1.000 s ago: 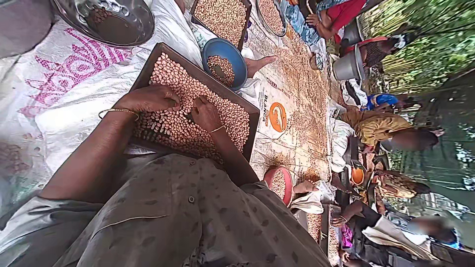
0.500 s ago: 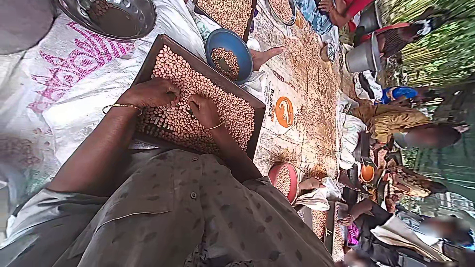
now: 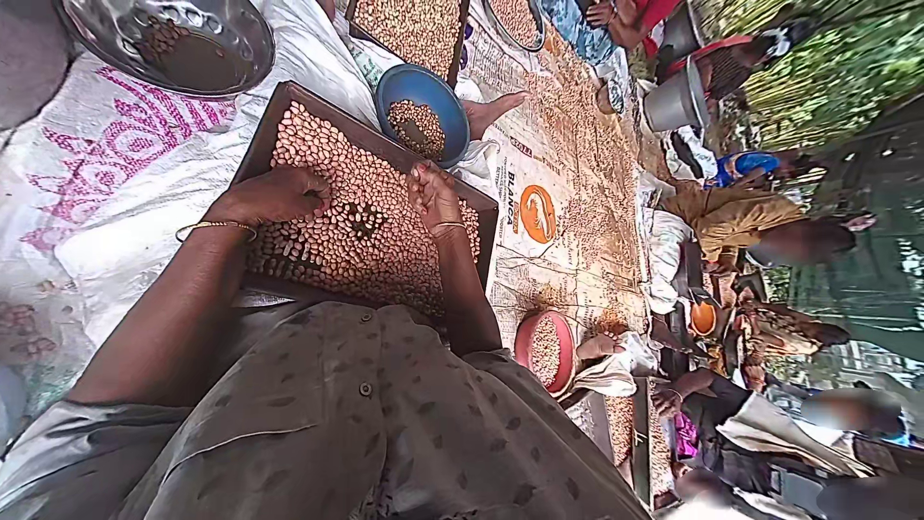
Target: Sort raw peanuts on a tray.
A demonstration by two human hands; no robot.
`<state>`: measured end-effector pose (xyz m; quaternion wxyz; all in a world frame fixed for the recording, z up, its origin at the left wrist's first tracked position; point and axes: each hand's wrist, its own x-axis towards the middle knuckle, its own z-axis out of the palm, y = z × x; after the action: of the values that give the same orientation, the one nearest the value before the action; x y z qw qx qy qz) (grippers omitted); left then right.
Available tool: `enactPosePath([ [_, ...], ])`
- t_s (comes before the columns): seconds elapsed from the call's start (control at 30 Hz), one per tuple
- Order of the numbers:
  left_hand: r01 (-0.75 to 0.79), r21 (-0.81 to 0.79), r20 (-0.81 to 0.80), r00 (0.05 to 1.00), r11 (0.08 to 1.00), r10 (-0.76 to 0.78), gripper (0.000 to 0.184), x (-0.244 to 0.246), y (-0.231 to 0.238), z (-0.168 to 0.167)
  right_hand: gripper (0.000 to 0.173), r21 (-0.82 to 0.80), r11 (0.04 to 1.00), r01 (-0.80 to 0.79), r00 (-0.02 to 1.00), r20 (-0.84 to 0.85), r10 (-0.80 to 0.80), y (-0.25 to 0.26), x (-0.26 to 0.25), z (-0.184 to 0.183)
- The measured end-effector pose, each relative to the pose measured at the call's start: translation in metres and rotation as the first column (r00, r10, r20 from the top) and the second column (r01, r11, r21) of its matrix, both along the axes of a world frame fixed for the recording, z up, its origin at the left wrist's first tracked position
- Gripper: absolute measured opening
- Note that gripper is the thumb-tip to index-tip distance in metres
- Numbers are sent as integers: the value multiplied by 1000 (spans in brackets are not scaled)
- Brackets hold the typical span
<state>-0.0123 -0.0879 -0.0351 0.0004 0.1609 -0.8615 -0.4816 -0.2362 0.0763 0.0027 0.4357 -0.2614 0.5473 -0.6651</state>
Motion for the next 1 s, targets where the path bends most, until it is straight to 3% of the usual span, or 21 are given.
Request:
enactPosePath([
  [0.07, 8, -4, 8, 1000, 1000, -8, 15, 0, -2, -2, 24, 27, 999, 45, 999, -31, -44, 10, -17, 7],
  [0.13, 9, -6, 0, 1000, 1000, -9, 14, -1, -2, -3, 23, 135, 987, 82, 959, -282, -41, 18, -20, 3],
  [0.2, 1, 1, 0, 1000, 1000, -1, 13, -1, -1, -2, 20, 274, 956, 108, 820, -569, 70, 24, -18, -8],
  [0.27, -6, 16, 30, 1000, 1000, 6, 13, -1, 0, 1, 19, 452, 881, 143, 584, -757, 293, 29, -13, -14],
  [0.37, -4, 4, 57, 998, 1000, 3, 15, -2, 0, 0, 24, 602, 751, 271, 316, -793, 521, 28, 8, -13],
  [0.5, -14, 7, 53, 999, 1000, 14, 14, -2, 1, 2, 24, 672, 649, 356, 229, -736, 636, 21, 22, -7],
  [0.67, -10, -9, 40, 999, 1000, 11, 14, -1, 1, 3, 23, 618, 699, 359, 180, -781, 598, 24, 19, -15],
  [0.77, -27, -10, 95, 995, 1000, 28, 16, -2, 4, 9, 22, 516, 791, 329, 110, -853, 510, 27, 16, -25],
  [0.8, -24, -12, 91, 996, 1000, 25, 17, -2, 4, 7, 20, 462, 837, 292, 149, -887, 438, 29, 12, -27],
  [0.83, -20, -16, 81, 997, 1000, 21, 17, -2, 3, 5, 17, 373, 897, 237, 263, -914, 310, 30, 6, -26],
  [0.87, -18, -21, 64, 998, 1000, 20, 17, -2, 2, 4, 13, 231, 959, 163, 472, -872, 130, 31, -1, -24],
  [0.9, -19, -21, 48, 999, 1000, 20, 17, -2, 1, 3, 12, 79, 990, 114, 699, -715, -23, 32, -7, -18],
  [0.93, -23, -14, 47, 999, 1000, 24, 17, -2, 2, 2, 14, -36, 994, 106, 861, -496, -110, 31, -10, -10],
  [1.0, -29, -10, 46, 999, 1000, 30, 18, -2, 2, 0, 20, -61, 997, 39, 958, -282, -54, 32, -15, -3],
])
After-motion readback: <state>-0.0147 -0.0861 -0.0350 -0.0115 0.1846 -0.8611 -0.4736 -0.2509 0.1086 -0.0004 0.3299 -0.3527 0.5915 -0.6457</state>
